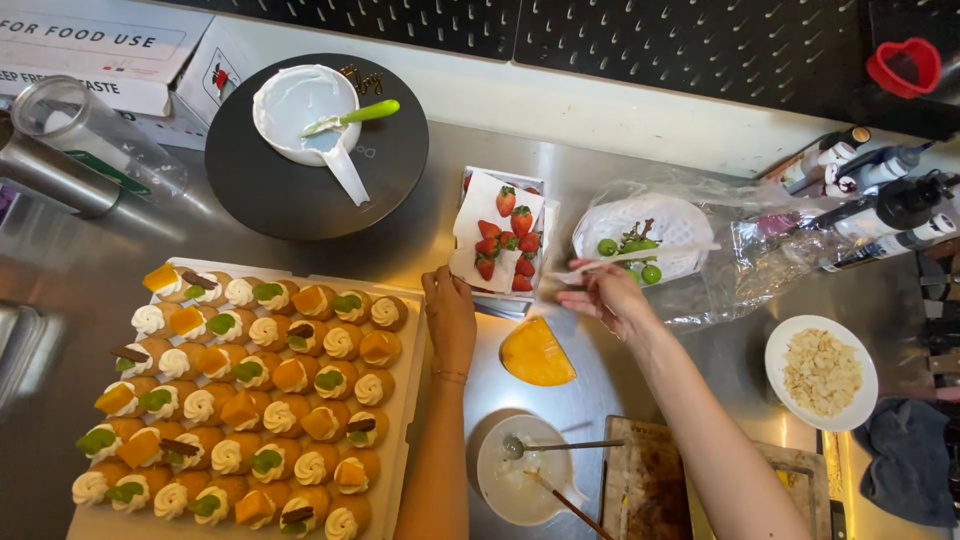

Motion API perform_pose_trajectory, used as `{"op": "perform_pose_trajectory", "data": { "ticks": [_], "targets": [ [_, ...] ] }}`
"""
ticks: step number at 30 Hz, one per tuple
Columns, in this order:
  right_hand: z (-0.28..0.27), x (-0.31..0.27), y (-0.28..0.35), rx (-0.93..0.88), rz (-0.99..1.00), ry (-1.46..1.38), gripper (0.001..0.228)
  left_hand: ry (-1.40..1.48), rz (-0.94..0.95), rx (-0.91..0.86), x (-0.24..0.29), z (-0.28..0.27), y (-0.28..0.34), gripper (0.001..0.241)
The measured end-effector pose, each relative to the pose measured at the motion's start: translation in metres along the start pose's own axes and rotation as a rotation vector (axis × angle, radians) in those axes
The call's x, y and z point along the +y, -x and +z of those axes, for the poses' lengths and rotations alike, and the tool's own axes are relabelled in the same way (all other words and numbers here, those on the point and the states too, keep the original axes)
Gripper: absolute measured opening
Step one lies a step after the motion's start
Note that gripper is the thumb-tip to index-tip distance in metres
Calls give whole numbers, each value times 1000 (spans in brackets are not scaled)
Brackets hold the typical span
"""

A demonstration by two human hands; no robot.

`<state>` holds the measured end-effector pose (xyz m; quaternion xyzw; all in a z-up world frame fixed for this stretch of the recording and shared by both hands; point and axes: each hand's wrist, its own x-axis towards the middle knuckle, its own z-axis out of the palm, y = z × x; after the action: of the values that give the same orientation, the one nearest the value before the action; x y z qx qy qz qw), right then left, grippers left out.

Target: Decorating small pastries with mango and strawberry pieces and applying glaze using a brush.

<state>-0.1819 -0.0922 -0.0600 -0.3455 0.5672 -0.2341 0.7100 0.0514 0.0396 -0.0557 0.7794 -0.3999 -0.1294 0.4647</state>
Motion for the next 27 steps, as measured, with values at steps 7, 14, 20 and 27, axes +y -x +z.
{"op": "perform_pose_trajectory", "data": {
  "ticks": [7,14,20,27],
  "targets": [
    [-39,58,33,345,-437,1507,19,-418,-66,-85,63,-36,-19,38],
    [-57,25,128,124,-310,1462,25,-268,667,-211,57,48,-106,17],
    [-77,33,262,301,-391,762,30,-374,687,-388,55,57,-133,18],
    [-107,206,346,626,-147,760,26,91,464,-307,73,32,-115,9]
  ]
}}
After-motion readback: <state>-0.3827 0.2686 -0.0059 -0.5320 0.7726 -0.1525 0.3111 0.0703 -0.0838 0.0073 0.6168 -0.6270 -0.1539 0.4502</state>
